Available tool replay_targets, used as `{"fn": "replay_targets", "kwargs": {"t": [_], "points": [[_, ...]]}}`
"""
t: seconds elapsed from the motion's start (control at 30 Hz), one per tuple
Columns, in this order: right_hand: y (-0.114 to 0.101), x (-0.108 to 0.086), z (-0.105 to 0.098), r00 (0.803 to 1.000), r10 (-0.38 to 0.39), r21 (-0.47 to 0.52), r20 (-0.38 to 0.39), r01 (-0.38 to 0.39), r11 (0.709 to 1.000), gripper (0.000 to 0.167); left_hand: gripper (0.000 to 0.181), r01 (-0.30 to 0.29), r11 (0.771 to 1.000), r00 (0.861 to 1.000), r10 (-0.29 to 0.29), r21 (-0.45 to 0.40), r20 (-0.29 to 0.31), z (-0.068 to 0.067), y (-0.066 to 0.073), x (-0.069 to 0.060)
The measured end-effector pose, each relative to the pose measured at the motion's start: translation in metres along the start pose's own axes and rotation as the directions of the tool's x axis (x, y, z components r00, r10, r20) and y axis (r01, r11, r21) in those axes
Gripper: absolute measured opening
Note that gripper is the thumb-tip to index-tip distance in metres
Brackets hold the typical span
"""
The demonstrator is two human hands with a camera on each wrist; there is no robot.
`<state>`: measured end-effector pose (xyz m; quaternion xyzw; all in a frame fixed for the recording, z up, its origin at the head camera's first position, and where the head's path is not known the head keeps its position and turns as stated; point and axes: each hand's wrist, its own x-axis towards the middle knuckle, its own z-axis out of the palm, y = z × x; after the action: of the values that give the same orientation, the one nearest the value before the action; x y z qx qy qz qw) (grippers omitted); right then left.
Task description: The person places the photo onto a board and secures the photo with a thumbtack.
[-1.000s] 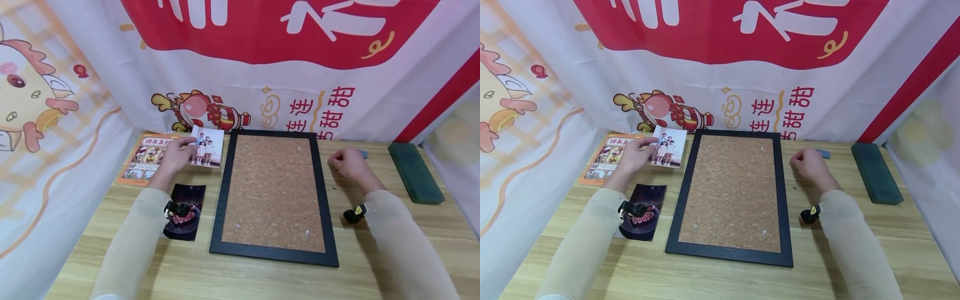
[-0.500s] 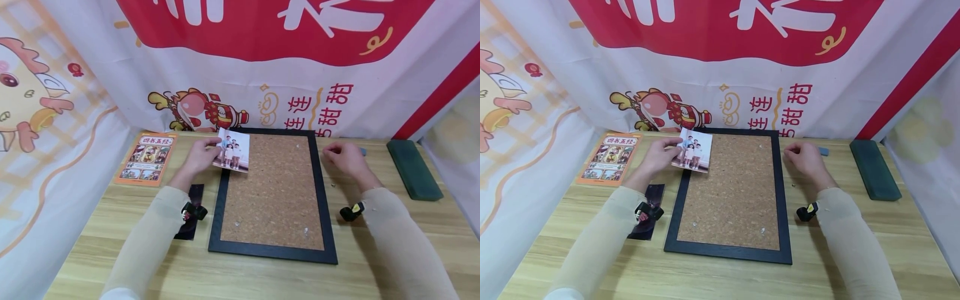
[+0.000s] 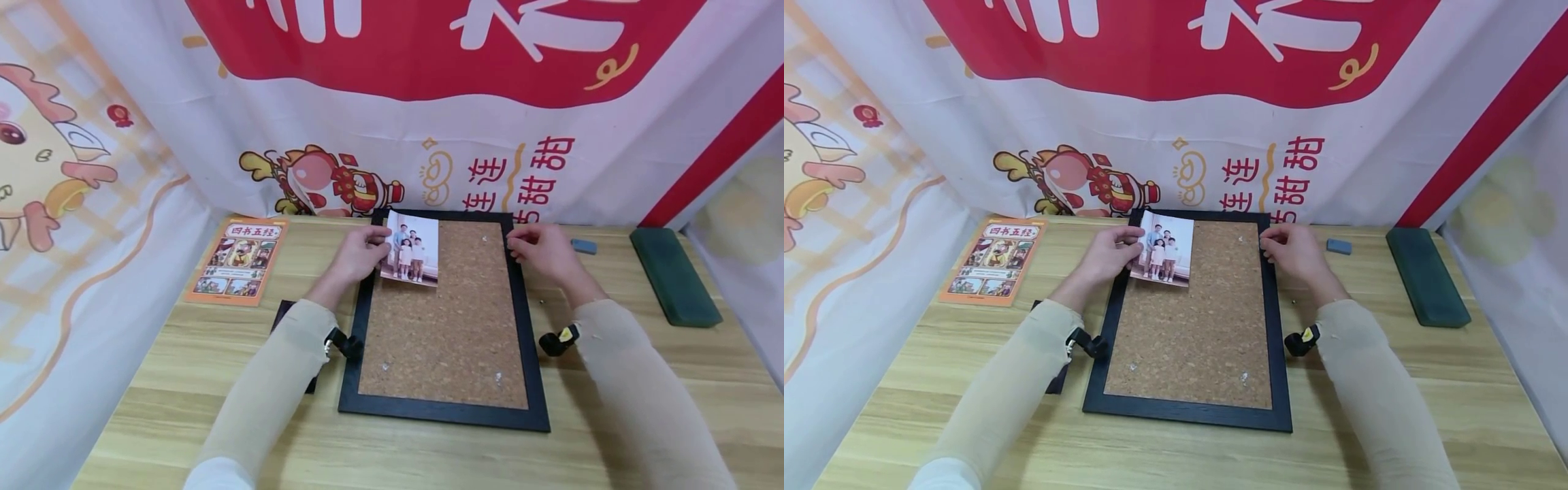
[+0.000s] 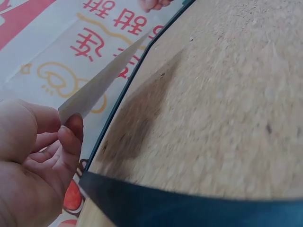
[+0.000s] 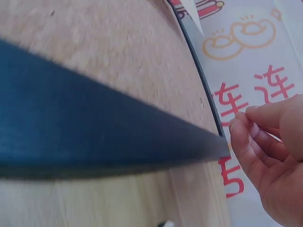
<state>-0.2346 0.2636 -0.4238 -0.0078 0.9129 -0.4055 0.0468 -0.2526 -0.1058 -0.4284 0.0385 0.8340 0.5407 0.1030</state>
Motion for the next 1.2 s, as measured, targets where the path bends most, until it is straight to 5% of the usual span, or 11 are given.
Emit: {"fn": "replay_targets", "kwargs": {"t": [0.37,0.77,1.0,1.2], "points": [[-0.028,0.011,0.018,1.000,0.015,-0.013,0.008,-0.015,1.000,0.024,0.037,0.018,0.999,0.999,-0.017,-0.026,0.027,0.022,0.005,0.009],[-0.037,0.028,0.042,1.000,-0.014,0.035,-0.015,0.015,0.999,0.023,0.035,-0.051,0.994,0.996,0.045,0.093,0.074,0.040,0.004,0.022],[-0.040,0.035,0.054,0.999,-0.025,0.108,-0.025,0.028,0.994,0.021,0.036,-0.092,0.947,0.994,0.071,0.307,0.079,0.046,0.002,0.027],[-0.045,0.042,0.060,1.000,0.003,0.141,0.007,-0.003,0.990,0.022,0.038,-0.129,0.911,0.989,0.088,0.391,0.123,0.051,0.008,0.027]]}}
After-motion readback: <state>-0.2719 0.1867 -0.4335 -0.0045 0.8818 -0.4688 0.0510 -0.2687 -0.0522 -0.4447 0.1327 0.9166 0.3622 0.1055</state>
